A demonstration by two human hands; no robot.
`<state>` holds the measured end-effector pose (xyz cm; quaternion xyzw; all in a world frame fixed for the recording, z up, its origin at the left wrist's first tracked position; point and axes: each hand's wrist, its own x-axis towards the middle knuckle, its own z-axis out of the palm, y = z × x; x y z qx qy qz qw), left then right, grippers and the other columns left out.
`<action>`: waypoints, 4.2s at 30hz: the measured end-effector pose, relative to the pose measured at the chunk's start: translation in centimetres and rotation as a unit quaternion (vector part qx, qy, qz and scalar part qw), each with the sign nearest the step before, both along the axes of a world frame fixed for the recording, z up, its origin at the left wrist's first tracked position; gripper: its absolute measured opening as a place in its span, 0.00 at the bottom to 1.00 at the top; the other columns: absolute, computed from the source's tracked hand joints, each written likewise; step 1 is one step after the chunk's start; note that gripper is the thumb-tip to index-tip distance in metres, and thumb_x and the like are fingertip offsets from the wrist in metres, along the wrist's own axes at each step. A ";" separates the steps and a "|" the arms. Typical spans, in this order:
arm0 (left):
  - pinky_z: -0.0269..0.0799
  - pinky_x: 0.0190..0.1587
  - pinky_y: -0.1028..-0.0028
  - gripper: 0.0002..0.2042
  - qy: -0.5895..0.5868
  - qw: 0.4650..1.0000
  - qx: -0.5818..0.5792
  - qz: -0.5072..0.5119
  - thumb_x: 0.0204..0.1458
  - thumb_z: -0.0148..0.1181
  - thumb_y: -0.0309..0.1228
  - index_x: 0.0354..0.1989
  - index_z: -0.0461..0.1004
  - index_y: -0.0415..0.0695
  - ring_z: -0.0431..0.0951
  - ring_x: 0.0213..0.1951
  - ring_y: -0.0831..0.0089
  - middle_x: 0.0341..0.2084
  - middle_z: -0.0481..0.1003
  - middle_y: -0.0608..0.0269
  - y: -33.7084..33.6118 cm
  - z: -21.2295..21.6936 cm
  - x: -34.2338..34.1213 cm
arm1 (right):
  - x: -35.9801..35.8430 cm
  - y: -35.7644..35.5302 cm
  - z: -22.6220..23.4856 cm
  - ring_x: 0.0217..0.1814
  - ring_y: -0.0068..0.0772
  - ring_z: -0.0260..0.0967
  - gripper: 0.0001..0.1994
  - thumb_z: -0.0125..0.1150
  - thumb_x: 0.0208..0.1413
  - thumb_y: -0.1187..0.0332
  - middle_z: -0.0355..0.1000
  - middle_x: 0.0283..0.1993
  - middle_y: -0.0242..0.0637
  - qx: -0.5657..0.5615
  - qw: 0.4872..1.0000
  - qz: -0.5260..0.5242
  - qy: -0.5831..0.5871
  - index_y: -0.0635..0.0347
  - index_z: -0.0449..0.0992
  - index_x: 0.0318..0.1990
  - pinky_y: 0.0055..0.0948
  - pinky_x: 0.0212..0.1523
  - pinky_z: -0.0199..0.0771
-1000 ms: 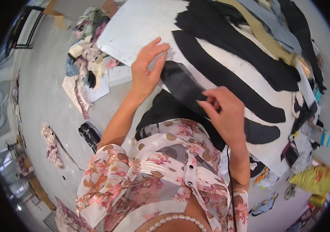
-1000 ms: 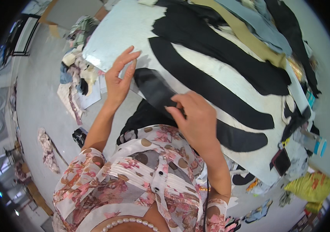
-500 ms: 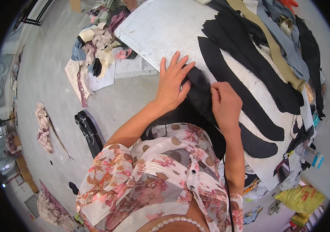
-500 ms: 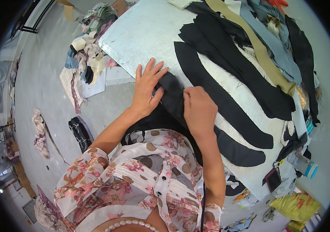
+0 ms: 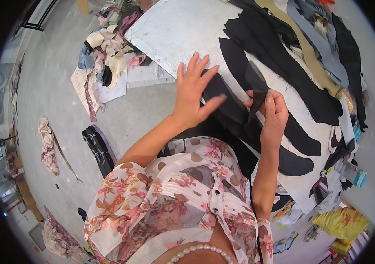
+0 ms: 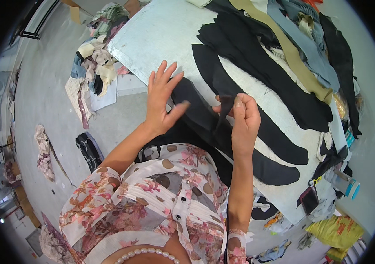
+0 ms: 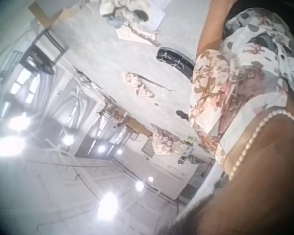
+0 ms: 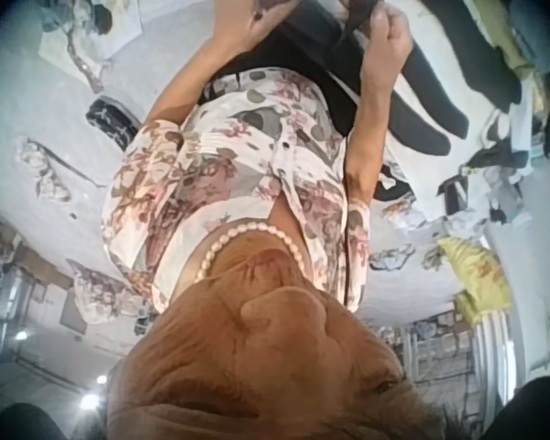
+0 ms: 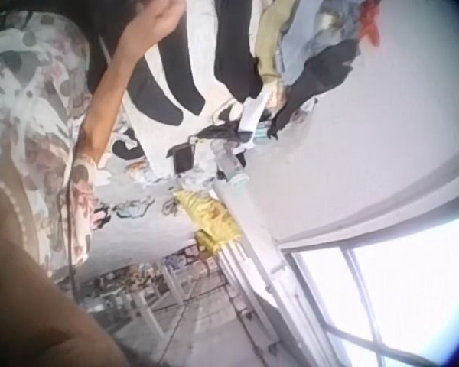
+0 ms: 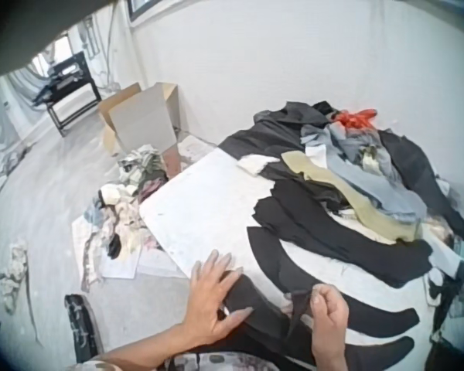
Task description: The person arranges several black fabric strips on a white table surface. They smooth and reposition the strips repeatedly, occasionally lifting and folding them to adjust placement. The workspace contains additional fabric scraps and tools nearby.
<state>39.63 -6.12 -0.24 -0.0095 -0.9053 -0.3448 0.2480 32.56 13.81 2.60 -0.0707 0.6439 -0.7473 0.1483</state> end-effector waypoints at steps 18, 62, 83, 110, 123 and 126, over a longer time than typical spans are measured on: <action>0.36 0.68 0.41 0.30 -0.053 0.993 -0.077 -0.066 0.51 0.59 0.32 0.66 0.64 0.48 0.50 0.71 0.47 0.68 0.56 0.49 0.5 -2.1 -0.4 | 1.7 20.5 1.7 0.15 0.14 0.46 0.15 0.51 0.68 0.58 0.60 0.25 0.29 -0.176 0.972 -0.153 0.018 0.64 0.68 0.42 0.19 0.18 0.47; 0.73 0.24 0.81 0.12 -0.256 0.798 0.515 -0.179 0.62 0.58 0.32 0.46 0.77 0.36 0.79 0.28 0.80 0.33 0.81 0.61 4.2 3.8 -5.5 | 1.3 11.1 3.1 0.30 0.10 0.63 0.31 0.63 0.49 0.85 0.70 0.33 0.27 0.132 0.985 0.099 -0.046 0.65 0.66 0.63 0.11 0.32 0.61; 0.69 0.27 0.73 0.11 -0.162 0.983 0.014 0.090 0.49 0.69 0.39 0.31 0.81 0.44 0.79 0.23 0.72 0.21 0.80 0.64 -4.2 -0.3 -12.8 | -4.5 4.9 0.0 0.25 0.43 0.71 0.25 0.70 0.47 0.71 0.72 0.24 0.40 0.436 0.877 0.089 0.182 0.57 0.73 0.55 0.36 0.31 0.69; 0.44 0.73 0.57 0.24 -0.126 0.950 -0.216 -0.189 0.62 0.51 0.41 0.64 0.66 0.45 0.52 0.71 0.58 0.69 0.56 0.54 -3.5 -0.2 -9.1 | -4.8 4.9 -1.1 0.31 0.47 0.75 0.26 0.68 0.50 0.70 0.75 0.29 0.40 0.473 0.850 0.025 0.233 0.57 0.69 0.58 0.40 0.34 0.71; 0.36 0.74 0.53 0.31 -0.156 0.906 -0.302 -0.254 0.62 0.46 0.53 0.70 0.59 0.50 0.44 0.74 0.58 0.73 0.48 0.56 -2.7 0.9 -8.2 | -5.0 5.4 -1.1 0.31 0.47 0.76 0.27 0.71 0.48 0.68 0.77 0.30 0.44 0.507 0.828 0.048 0.236 0.57 0.70 0.57 0.40 0.34 0.73; 0.39 0.74 0.53 0.30 -0.153 0.897 -0.307 -0.280 0.62 0.45 0.54 0.69 0.60 0.52 0.45 0.74 0.59 0.72 0.49 0.55 -3.9 1.0 -9.1 | -4.6 5.9 -0.6 0.28 0.45 0.75 0.28 0.71 0.47 0.68 0.76 0.27 0.42 0.520 0.823 0.056 0.222 0.57 0.70 0.57 0.39 0.31 0.72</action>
